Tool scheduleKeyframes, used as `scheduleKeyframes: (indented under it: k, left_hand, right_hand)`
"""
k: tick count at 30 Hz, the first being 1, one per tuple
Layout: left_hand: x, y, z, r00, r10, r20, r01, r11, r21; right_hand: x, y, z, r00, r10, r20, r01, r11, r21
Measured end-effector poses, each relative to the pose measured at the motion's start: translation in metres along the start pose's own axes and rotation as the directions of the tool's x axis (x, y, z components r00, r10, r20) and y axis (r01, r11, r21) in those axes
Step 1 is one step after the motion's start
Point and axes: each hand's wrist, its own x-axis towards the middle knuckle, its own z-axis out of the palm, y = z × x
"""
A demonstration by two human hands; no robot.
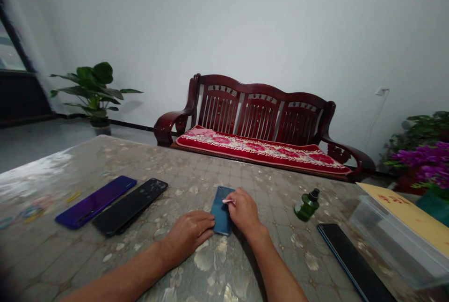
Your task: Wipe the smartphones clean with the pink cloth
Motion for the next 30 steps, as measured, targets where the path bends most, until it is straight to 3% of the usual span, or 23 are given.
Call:
scheduleKeyframes:
  k: [8,16,26,30]
  left_hand:
    - [0.000,0.002,0.000,1.000,0.013,-0.028,-0.012,0.999,0.041]
    - [-0.001,0.000,0.002,0.997,0.032,-0.071,-0.028,0.997,0.066]
    - [-0.001,-0.001,0.005,0.994,0.038,-0.099,-0.029,0.996,0.084]
    - [-0.001,-0.001,0.004,0.994,0.045,-0.097,-0.037,0.996,0.079]
  right_hand:
    - [-0.014,-0.003,-0.005,0.985,-0.128,0.114,0.110,0.983,0.147]
    - [-0.007,0.005,-0.004,0.999,0.023,-0.028,-0.021,0.997,0.068]
    - [-0.016,0.010,-0.010,0.990,-0.071,0.122,0.042,0.975,0.219]
    - [-0.015,0.009,-0.008,0.994,-0.050,0.100,0.029,0.979,0.201]
